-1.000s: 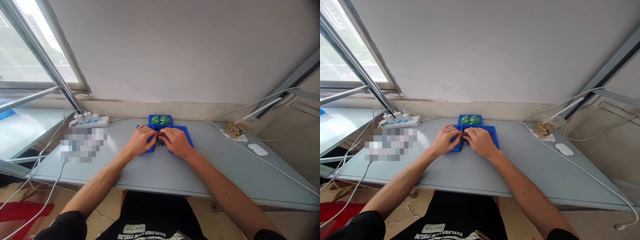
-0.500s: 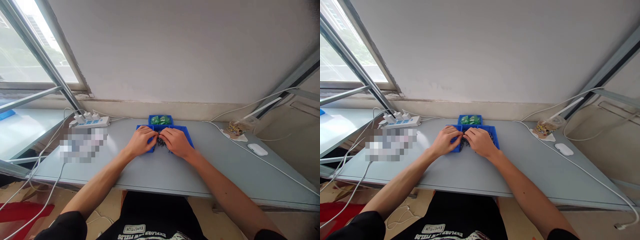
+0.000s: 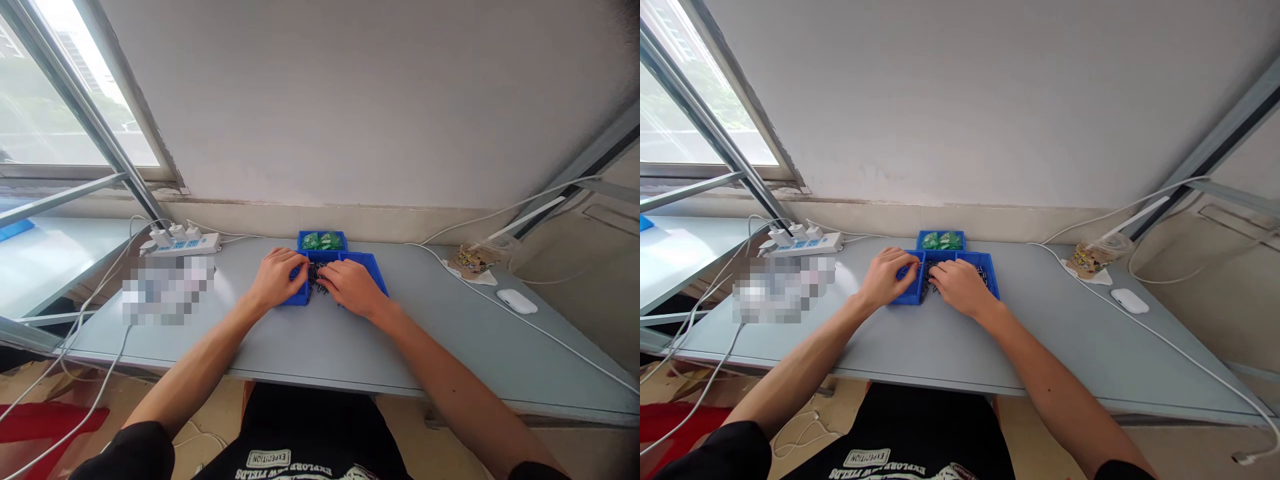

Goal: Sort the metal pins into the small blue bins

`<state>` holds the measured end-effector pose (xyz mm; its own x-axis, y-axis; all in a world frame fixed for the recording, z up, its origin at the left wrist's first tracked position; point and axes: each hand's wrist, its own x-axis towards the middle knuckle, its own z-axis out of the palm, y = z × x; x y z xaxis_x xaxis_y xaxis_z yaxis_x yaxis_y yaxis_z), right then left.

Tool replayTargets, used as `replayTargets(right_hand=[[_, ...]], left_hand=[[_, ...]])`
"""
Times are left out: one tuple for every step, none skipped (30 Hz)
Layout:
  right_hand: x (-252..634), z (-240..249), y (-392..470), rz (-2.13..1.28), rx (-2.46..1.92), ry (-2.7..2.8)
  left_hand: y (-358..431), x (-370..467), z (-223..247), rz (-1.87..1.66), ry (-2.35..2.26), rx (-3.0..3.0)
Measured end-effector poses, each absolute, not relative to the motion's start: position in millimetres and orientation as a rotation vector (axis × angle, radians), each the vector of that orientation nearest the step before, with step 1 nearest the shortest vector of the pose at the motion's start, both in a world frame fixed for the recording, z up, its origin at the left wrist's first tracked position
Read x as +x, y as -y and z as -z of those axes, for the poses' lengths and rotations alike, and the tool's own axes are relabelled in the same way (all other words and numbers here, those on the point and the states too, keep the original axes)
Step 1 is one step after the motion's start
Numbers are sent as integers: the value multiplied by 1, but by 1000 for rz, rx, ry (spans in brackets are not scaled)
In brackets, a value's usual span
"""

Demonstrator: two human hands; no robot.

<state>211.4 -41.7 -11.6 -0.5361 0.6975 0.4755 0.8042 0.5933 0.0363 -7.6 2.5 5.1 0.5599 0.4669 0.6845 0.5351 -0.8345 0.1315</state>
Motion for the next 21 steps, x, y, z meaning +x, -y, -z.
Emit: replayTargets(right_hand=[[211,12,42,363,-1226,2461],[210,13,42,372,-1246,2508],[210,14,43,378,-1261,2546],[209,15,44,382,-1268,2577],[207,16,45,385,-1272,2599],[206,17,45,391,-1277,2614],[205,18,46,400,-1282,2622],[204,19,47,413,-1286,2626],[203,20,47,426,-1292,2629],[203,20,47,431,-1298,2636],[202,20,47,427,-1304,2650],[202,20,47,414,-1312,2668],[201,20,47,399,-1320,2688],[201,20,47,385,-1326,2709],[200,19,48,377,-1331,2727],[200,19,48,377,-1334,2742],[200,19,49,384,-1337,2753],[199,18,49,394,-1339,2762],[199,18,49,408,-1341,2768],[199,18,50,420,-1340,2770],[199,18,50,430,-1334,2770]], left_hand=[[-6,-10,-5,1136,931,-2662],[-9,-13,-4,1121,992,-2630],[-13,-16,-2,1088,1050,-2606],[-18,-18,0,1051,1096,-2585],[-22,-21,3,1018,1128,-2568],[-26,-23,5,989,1150,-2555],[-29,-25,8,970,1169,-2543],[-31,-26,9,971,1190,-2526],[-32,-26,10,987,1211,-2509],[-31,-26,9,1019,1233,-2491],[-30,-25,7,1062,1252,-2471],[-27,-24,5,1107,1263,-2454],[-24,-22,2,1152,1264,-2440],[-21,-21,-1,1186,1254,-2434],[-18,-19,-3,1207,1239,-2433],[-15,-17,-5,1217,1222,-2442],[-13,-16,-6,1219,1201,-2461],[-12,-14,-6,1212,1175,-2492],[-10,-13,-5,1203,1144,-2531],[-9,-12,-5,1193,1109,-2574],[-9,-11,-4,1183,1071,-2617]])
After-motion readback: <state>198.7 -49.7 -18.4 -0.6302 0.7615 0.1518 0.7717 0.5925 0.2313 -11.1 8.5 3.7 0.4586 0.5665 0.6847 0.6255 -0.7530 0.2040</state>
